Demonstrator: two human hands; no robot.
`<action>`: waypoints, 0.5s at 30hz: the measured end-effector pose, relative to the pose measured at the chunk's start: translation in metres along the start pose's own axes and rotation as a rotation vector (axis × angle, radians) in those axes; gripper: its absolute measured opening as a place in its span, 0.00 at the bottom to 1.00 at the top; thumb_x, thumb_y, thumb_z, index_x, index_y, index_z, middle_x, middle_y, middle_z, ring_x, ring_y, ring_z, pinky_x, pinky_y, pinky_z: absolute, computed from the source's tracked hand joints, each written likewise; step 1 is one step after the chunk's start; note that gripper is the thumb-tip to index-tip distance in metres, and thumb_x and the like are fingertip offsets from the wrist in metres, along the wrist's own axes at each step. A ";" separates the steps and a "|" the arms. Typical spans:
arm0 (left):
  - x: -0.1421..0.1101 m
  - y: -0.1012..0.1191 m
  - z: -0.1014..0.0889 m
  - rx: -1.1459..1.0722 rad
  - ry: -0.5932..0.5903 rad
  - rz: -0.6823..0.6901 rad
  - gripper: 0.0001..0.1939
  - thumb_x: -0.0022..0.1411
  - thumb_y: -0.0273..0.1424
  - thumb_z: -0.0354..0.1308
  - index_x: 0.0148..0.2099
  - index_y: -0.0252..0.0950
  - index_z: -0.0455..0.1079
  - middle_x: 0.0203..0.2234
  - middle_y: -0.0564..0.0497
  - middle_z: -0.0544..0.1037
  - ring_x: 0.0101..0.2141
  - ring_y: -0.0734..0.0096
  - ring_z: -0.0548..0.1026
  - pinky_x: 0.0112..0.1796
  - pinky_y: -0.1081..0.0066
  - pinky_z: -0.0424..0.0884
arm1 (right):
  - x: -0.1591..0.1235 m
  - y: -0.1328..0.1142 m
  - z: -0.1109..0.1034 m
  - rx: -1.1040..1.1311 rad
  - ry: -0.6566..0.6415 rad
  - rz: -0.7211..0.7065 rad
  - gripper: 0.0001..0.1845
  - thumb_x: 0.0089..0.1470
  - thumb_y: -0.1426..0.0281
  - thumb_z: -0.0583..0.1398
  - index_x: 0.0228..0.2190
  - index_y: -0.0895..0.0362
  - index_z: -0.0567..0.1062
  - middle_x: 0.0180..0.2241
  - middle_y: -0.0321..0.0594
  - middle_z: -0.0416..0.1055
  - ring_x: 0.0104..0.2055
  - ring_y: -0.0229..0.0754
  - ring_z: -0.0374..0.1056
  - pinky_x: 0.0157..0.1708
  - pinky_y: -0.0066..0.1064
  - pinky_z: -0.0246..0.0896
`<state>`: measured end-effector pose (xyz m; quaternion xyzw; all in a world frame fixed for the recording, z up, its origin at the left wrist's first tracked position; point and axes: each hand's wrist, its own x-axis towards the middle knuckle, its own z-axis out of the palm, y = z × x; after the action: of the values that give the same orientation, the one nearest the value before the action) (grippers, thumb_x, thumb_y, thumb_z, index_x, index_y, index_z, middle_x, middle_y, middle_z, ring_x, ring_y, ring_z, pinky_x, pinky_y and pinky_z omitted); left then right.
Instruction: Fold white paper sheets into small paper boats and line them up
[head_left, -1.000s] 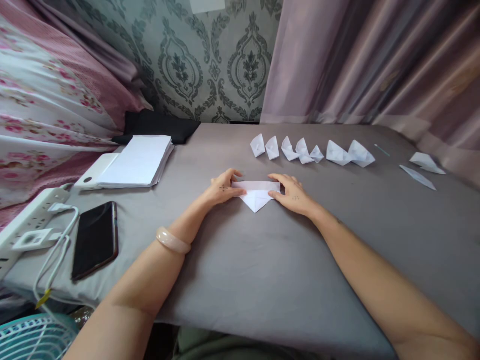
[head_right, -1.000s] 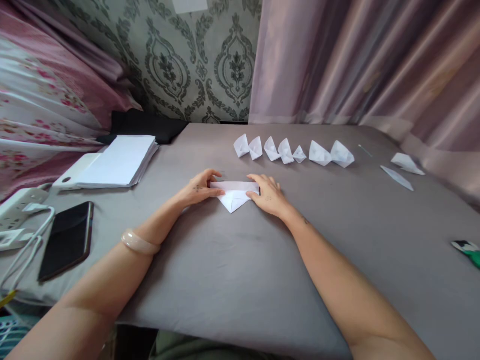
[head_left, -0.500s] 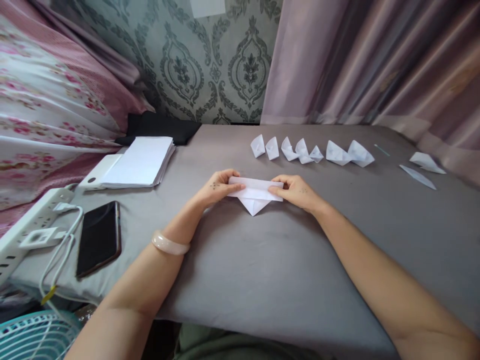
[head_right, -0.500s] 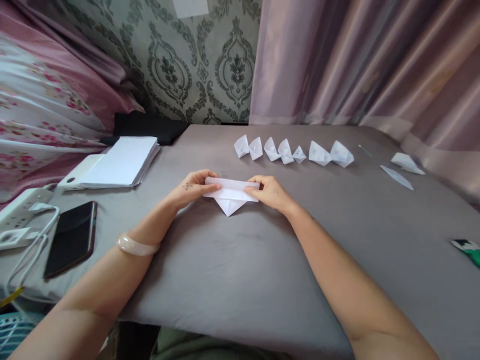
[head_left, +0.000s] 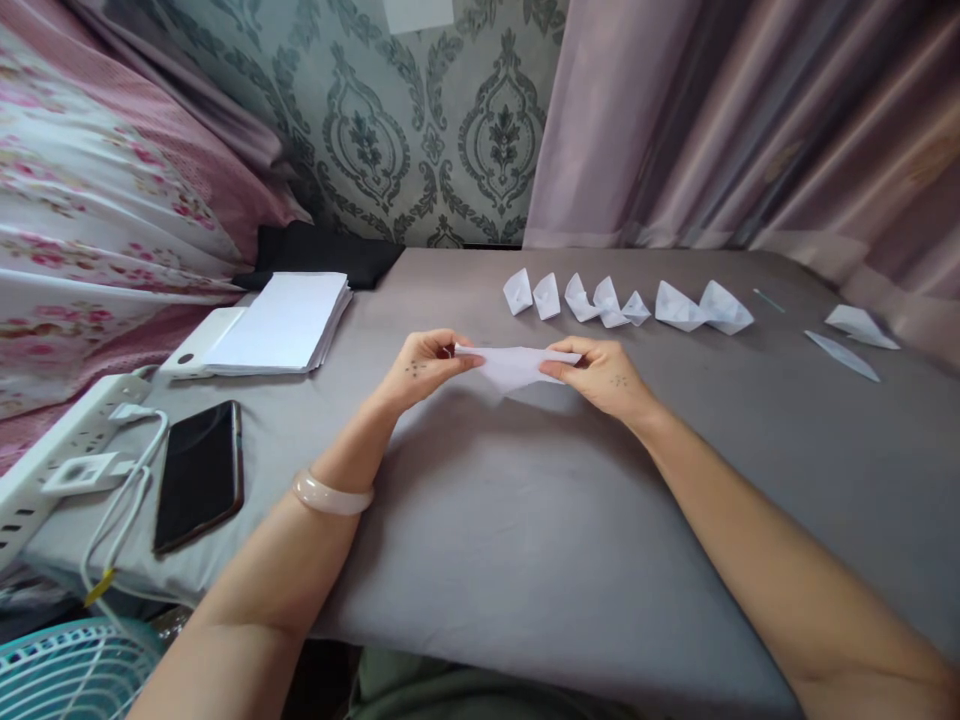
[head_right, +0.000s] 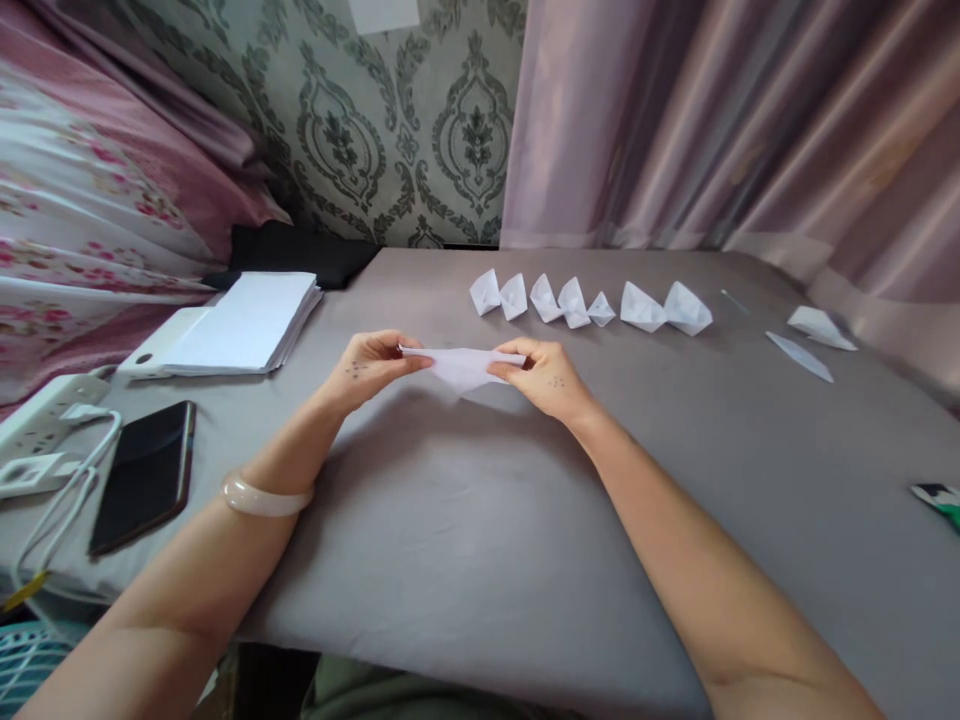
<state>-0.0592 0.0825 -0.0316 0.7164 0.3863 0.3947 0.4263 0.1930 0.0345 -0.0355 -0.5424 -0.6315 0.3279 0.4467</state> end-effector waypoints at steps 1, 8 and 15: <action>0.000 -0.001 0.001 0.109 0.072 0.092 0.13 0.52 0.40 0.66 0.33 0.35 0.73 0.27 0.51 0.76 0.28 0.73 0.69 0.32 0.70 0.66 | 0.000 0.001 0.000 -0.067 0.031 -0.120 0.09 0.48 0.63 0.66 0.31 0.54 0.79 0.30 0.37 0.74 0.32 0.40 0.69 0.35 0.35 0.64; -0.002 -0.008 0.002 0.892 0.171 0.700 0.08 0.64 0.27 0.50 0.35 0.37 0.70 0.36 0.46 0.76 0.36 0.66 0.69 0.40 0.64 0.65 | -0.010 0.003 0.003 -0.759 0.208 -0.770 0.13 0.58 0.78 0.53 0.31 0.55 0.76 0.33 0.41 0.74 0.37 0.42 0.66 0.42 0.37 0.56; -0.007 -0.007 0.011 1.190 -0.272 0.613 0.08 0.60 0.22 0.48 0.34 0.35 0.67 0.32 0.44 0.74 0.34 0.62 0.68 0.34 0.65 0.62 | -0.017 0.014 0.006 -1.048 -0.094 -0.689 0.12 0.58 0.78 0.53 0.30 0.59 0.75 0.32 0.43 0.73 0.35 0.43 0.63 0.38 0.36 0.53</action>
<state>-0.0536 0.0753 -0.0436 0.9492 0.2600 0.1244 -0.1265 0.1931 0.0205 -0.0536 -0.4396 -0.8658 -0.1645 0.1735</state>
